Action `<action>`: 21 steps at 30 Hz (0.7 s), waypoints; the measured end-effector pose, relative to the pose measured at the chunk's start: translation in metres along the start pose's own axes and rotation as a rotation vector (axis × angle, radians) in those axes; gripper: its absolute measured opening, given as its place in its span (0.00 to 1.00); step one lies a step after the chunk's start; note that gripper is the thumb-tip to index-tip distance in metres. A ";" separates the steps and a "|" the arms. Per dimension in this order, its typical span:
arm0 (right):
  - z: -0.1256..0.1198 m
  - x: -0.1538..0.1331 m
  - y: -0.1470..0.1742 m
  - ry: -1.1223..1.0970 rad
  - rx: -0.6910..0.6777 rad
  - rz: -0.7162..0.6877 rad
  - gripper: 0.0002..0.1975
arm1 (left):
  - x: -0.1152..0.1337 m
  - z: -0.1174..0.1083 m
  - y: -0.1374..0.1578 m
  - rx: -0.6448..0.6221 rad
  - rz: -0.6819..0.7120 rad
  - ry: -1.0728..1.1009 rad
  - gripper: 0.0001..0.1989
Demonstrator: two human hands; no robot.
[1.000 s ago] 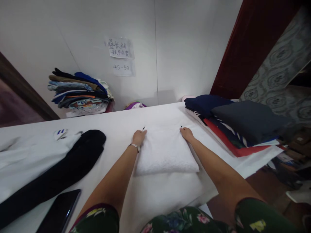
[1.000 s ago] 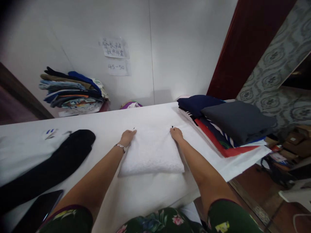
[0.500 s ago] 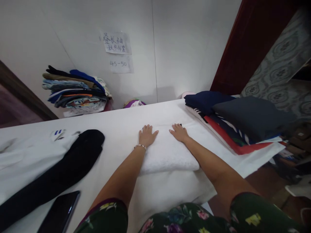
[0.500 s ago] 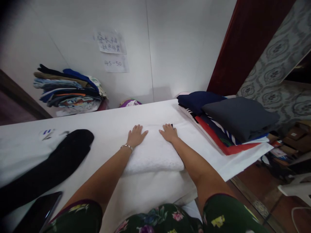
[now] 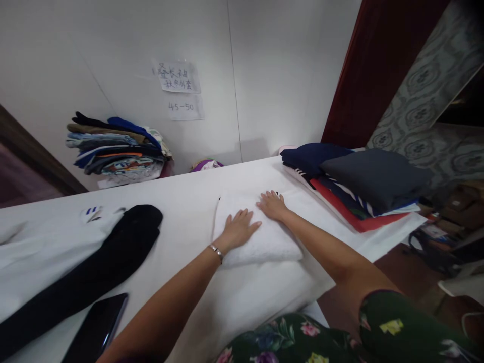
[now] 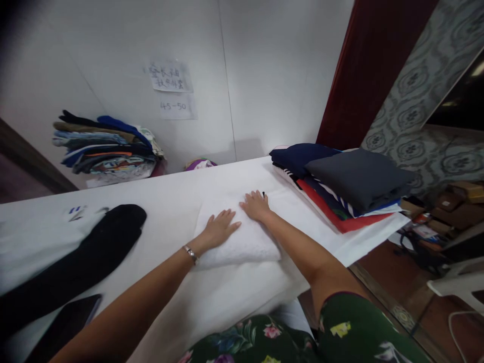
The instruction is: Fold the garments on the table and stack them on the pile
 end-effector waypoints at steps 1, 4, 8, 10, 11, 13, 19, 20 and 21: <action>0.001 -0.008 0.009 -0.013 0.009 -0.053 0.31 | 0.003 0.007 0.006 -0.007 0.018 0.003 0.37; 0.016 -0.024 0.037 -0.076 -0.032 -0.185 0.31 | 0.000 0.019 0.010 0.021 0.016 0.000 0.36; 0.032 -0.019 0.049 -0.149 -0.052 -0.163 0.30 | -0.003 0.021 0.001 0.046 -0.003 -0.006 0.34; 0.031 -0.015 0.046 -0.226 -0.050 -0.161 0.29 | -0.003 0.018 0.000 0.035 -0.014 0.027 0.32; 0.027 -0.011 0.045 -0.286 -0.031 -0.157 0.29 | -0.004 0.015 0.002 0.037 -0.024 0.053 0.31; 0.014 0.005 0.043 -0.429 0.081 -0.106 0.29 | -0.013 0.005 0.011 0.095 -0.057 0.108 0.29; 0.010 0.094 0.068 -0.993 0.270 0.497 0.36 | -0.080 -0.022 0.065 0.448 -0.374 0.297 0.30; 0.016 0.098 0.073 -1.115 0.232 0.558 0.37 | -0.090 -0.018 0.073 0.439 -0.462 0.383 0.30; 0.020 0.097 0.077 -1.222 0.197 0.598 0.39 | -0.097 -0.013 0.080 0.419 -0.540 0.483 0.30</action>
Point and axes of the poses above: each hand's wrist, its own y-axis away from the middle knuckle, its own z-axis out of the palm, x = y × z, the point moved 8 cm from there along -y, towards the middle knuckle, and after that the axes turned 7 degrees about x, right-handed, at the moved point
